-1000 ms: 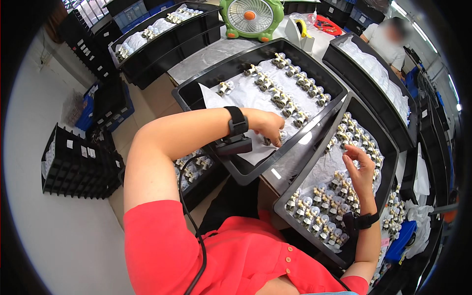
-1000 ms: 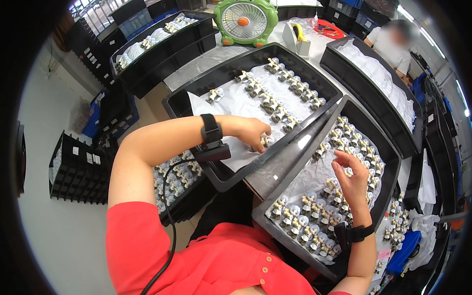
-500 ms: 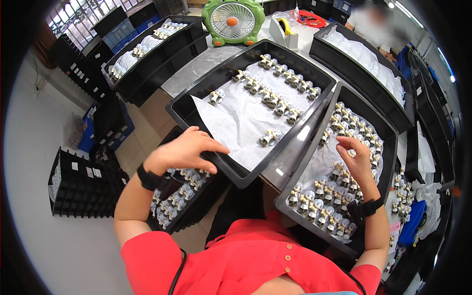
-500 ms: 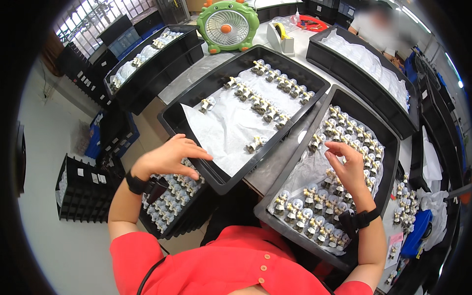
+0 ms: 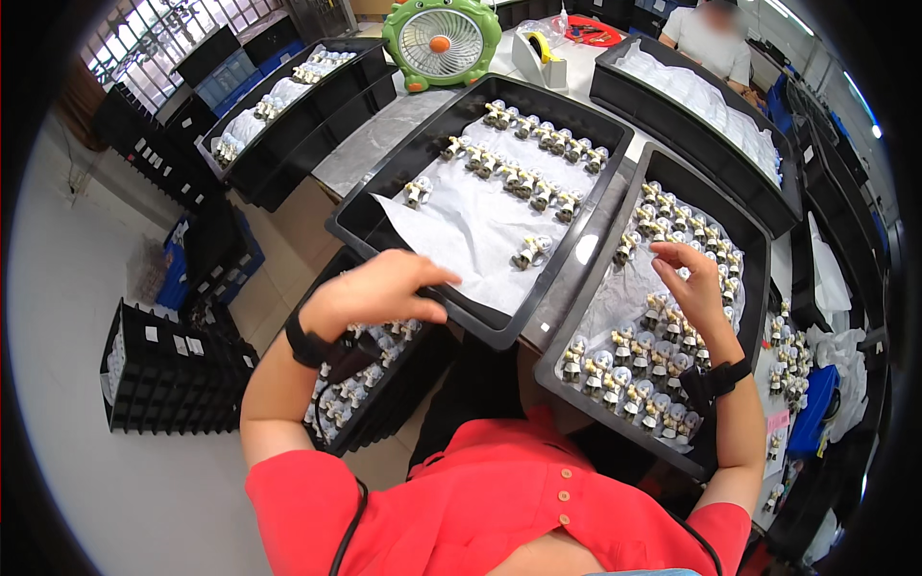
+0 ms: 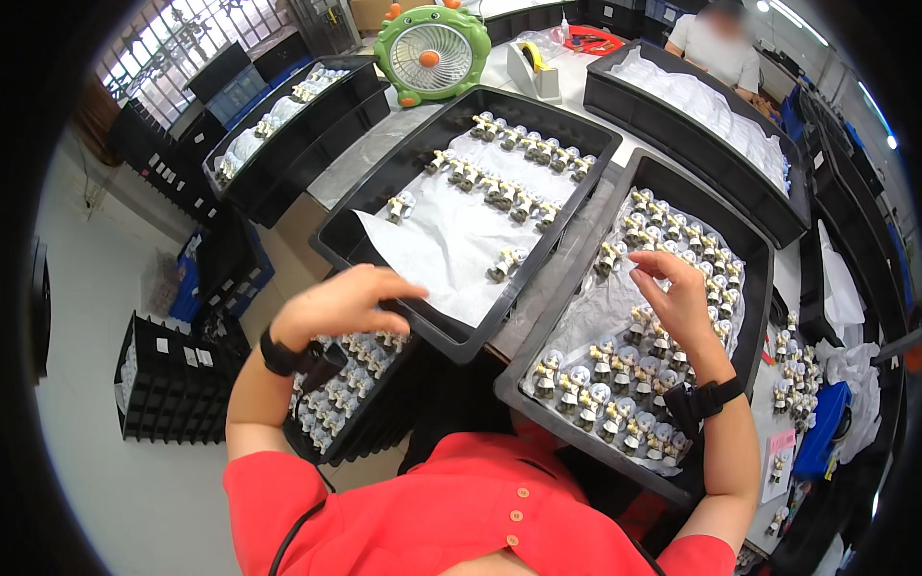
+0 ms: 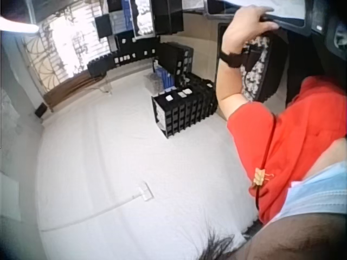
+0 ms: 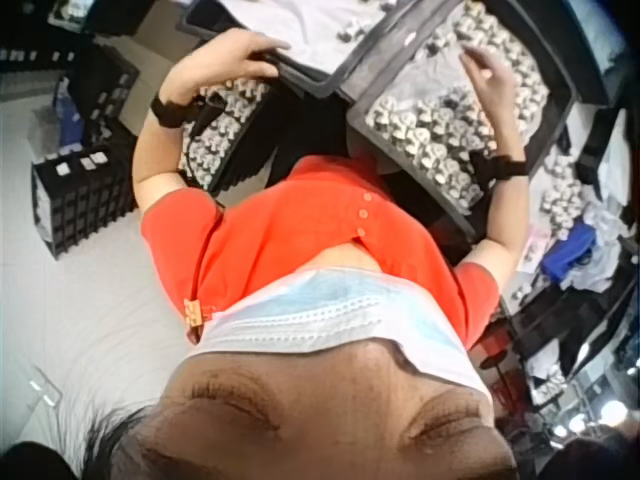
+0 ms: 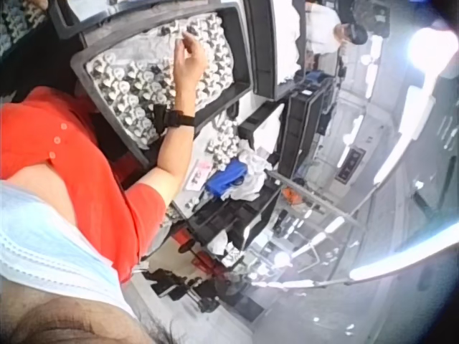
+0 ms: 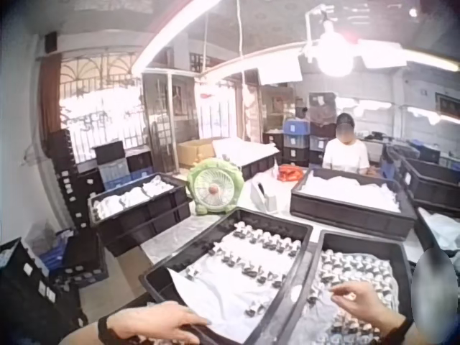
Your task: Wiping and inspecting small toy figurines at a factory workbench using a cloth.
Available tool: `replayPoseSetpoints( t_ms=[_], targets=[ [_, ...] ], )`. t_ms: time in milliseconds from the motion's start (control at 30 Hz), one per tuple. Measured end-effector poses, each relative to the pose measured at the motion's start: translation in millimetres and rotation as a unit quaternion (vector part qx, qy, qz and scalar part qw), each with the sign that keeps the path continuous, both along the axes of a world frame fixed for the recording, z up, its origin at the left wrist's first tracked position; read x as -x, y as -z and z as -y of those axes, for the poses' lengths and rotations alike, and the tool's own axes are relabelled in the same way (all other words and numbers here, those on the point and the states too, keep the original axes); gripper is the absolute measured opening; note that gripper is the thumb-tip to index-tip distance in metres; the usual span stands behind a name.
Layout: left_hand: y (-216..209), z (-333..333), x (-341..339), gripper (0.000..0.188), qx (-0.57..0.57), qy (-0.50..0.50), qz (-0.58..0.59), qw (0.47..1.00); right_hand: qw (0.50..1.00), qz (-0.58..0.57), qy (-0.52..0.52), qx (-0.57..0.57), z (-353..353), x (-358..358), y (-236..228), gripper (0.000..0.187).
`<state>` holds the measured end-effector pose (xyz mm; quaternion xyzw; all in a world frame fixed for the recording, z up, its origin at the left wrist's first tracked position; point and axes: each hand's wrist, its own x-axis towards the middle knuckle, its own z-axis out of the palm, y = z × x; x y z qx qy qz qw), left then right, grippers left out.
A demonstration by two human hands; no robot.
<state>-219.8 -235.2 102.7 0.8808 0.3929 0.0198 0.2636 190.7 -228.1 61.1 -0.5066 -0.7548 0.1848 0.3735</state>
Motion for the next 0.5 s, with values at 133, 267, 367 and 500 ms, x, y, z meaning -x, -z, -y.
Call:
replayPoseSetpoints(
  t_ms=[133,267,367,500],
  targets=[
    [-21.2,-40.9,-39.7,0.036,-0.069,0.018,0.105,0.992,1.0,0.002,0.012,0.015,-2.5,-6.4,5.5,0.021],
    [-2.0,-89.1,-92.8,0.039,-0.015,0.039,-0.04,0.998,0.999,0.01,0.029,0.036,-3.3,-7.7,8.5,0.02],
    [45.8,-114.1,-119.2,0.048,0.006,0.037,-0.138,0.99,0.999,0.009,0.033,0.04,-3.7,-8.0,10.5,0.02],
    [58.6,-117.6,-132.3,0.054,0.141,0.0,-0.153,0.978,0.998,0.023,0.037,0.043,-5.6,-8.9,14.4,0.02]
  ],
)
